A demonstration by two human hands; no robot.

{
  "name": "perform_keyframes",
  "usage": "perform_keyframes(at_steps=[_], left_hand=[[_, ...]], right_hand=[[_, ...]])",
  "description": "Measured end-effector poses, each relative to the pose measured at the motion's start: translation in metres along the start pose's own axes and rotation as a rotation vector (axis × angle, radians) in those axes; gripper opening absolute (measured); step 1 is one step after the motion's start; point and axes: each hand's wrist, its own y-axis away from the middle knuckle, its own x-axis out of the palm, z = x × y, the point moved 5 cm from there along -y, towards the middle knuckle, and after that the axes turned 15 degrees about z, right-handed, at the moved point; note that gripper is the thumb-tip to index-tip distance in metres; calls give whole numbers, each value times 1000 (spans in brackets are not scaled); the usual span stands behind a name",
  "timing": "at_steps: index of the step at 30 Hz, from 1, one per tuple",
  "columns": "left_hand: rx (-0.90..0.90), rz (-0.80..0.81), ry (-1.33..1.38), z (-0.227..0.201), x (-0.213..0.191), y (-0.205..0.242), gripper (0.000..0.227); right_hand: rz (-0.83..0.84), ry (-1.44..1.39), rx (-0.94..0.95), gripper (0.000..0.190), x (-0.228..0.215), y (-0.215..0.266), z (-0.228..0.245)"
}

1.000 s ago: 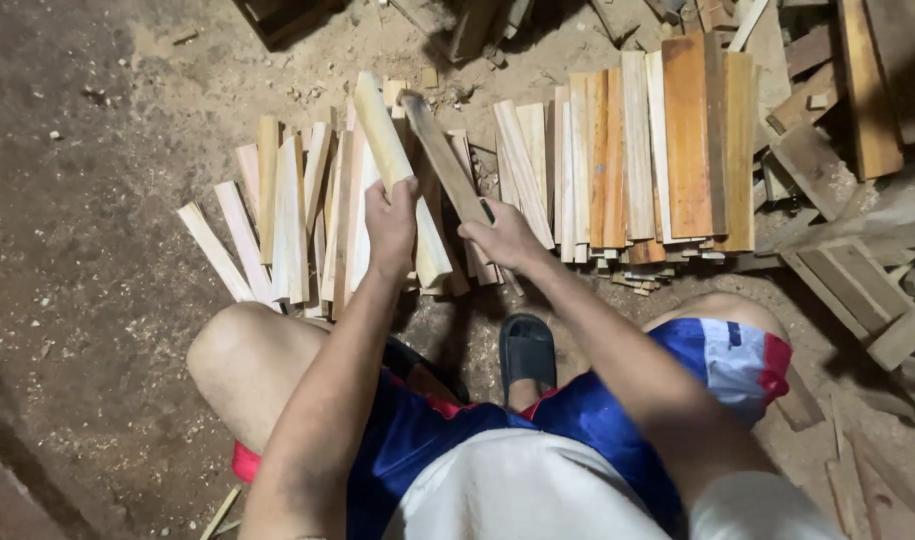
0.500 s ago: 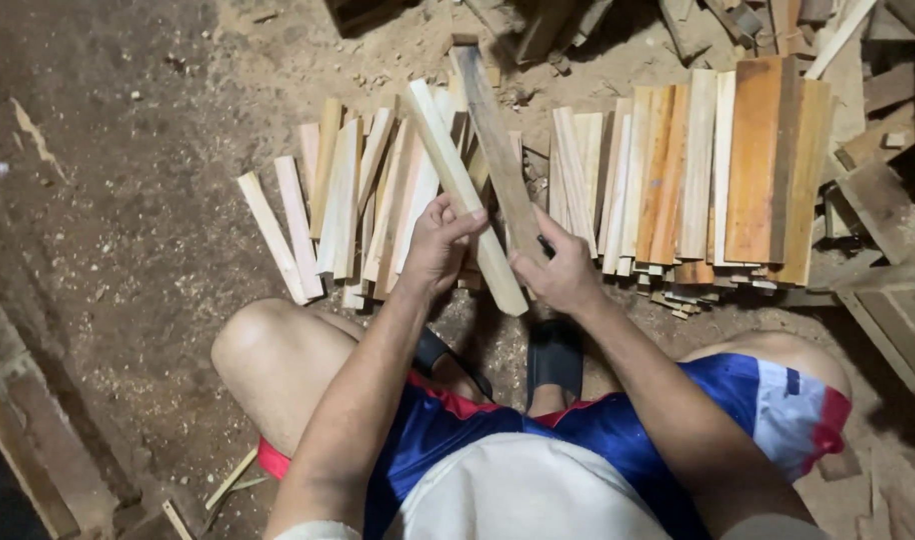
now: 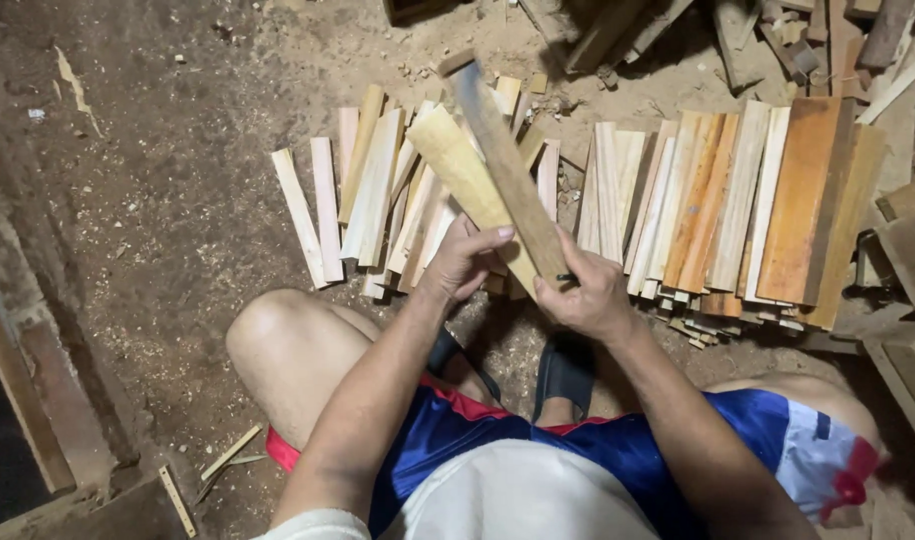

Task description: Marking wooden strips with a pencil and scraping them with a metal tool.

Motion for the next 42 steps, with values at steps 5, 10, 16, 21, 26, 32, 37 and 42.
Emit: perform_keyframes(at_steps=[5, 10, 16, 21, 26, 32, 37, 42], left_hand=[[63, -172, -27, 25, -46, -14, 48], [-36, -178, 150, 2, 6, -8, 35], [-10, -218, -177, 11, 0, -6, 63], [-64, -230, -119, -6, 11, -4, 80], [-28, -267, -144, 19, -10, -2, 59], [-38, -17, -66, 26, -5, -9, 60], [26, 94, 52, 20, 0, -11, 56], [50, 112, 65, 14, 3, -8, 59]], right_hand=[[-9, -221, 154, 70, -16, -17, 30], [76, -464, 343, 69, 7, -15, 35], [36, -458, 402, 67, 15, -7, 21], [89, -564, 511, 69, 21, -3, 20], [27, -414, 433, 72, 20, -6, 22], [-4, -87, -7, 70, 27, -3, 9], [-20, 63, -98, 73, 22, 0, 27], [0, 90, -132, 68, 21, 4, 34]])
